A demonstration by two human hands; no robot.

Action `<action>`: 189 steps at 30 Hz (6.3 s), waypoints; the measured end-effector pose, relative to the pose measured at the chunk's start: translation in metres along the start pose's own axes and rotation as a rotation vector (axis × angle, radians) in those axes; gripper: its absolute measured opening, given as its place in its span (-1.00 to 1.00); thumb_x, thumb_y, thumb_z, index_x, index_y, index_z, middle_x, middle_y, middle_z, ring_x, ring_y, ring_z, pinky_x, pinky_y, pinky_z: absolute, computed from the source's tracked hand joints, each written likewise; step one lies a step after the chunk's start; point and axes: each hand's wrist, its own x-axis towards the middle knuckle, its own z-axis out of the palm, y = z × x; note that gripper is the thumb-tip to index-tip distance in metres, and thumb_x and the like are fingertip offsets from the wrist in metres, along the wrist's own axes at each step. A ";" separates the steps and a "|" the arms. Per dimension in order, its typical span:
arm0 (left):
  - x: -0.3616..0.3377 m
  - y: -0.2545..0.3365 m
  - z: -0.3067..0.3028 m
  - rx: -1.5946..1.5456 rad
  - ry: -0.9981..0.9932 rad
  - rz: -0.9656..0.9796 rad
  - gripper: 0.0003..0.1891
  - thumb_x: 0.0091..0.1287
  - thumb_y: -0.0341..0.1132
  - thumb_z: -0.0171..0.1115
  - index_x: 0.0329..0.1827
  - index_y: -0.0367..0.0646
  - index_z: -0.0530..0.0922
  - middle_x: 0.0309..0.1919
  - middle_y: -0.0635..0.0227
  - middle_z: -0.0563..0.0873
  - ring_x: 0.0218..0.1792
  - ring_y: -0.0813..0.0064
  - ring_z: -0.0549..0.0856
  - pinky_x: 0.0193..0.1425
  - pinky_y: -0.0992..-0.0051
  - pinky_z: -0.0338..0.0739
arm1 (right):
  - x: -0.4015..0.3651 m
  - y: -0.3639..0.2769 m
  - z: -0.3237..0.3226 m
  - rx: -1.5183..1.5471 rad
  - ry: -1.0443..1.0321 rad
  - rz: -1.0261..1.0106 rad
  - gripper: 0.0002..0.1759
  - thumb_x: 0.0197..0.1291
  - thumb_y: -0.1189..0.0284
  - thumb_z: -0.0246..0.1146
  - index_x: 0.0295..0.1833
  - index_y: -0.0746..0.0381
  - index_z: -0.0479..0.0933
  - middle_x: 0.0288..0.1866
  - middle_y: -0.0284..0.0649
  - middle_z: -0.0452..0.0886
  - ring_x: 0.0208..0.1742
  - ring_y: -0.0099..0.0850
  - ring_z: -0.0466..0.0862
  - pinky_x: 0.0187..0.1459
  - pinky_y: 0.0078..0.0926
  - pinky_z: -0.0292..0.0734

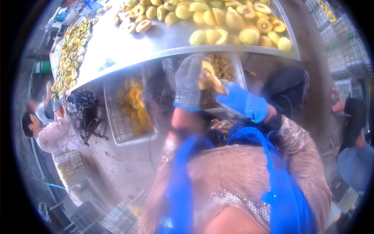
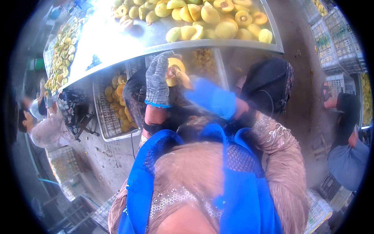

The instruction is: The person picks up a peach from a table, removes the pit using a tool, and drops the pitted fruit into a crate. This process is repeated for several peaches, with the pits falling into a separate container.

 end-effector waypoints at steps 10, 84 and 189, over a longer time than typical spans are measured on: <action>0.004 -0.002 -0.002 0.243 -0.057 0.158 -0.66 0.37 -0.13 0.09 -0.01 -0.25 0.53 -0.22 0.25 0.66 -0.25 0.51 0.61 -0.18 0.55 0.52 | 0.003 -0.003 -0.002 0.166 -0.019 0.155 -0.60 0.23 0.47 0.02 0.19 0.29 0.32 -0.30 -0.08 0.51 -0.35 -0.28 0.53 -0.32 -0.34 0.45; -0.012 0.004 -0.002 0.139 0.091 0.162 -0.67 0.39 -0.14 0.05 -0.10 -0.28 0.52 -0.28 0.17 0.68 -0.28 0.45 0.65 -0.19 0.50 0.56 | 0.000 -0.023 0.016 1.044 -0.306 0.413 -0.78 0.39 0.29 -0.04 -0.36 0.04 0.36 -0.68 -0.52 0.28 -0.72 -0.63 0.33 -0.78 -0.69 0.11; 0.010 0.011 0.004 0.335 -0.150 0.009 -0.80 0.25 -0.31 0.16 -0.24 -0.25 0.64 -0.39 0.17 0.68 -0.34 0.43 0.61 -0.14 0.43 0.52 | -0.018 -0.013 0.021 1.065 -0.035 0.446 -0.80 0.32 0.24 0.10 -0.24 0.13 0.35 -0.68 -0.49 0.19 -0.77 -0.70 0.17 -0.78 -0.73 -0.04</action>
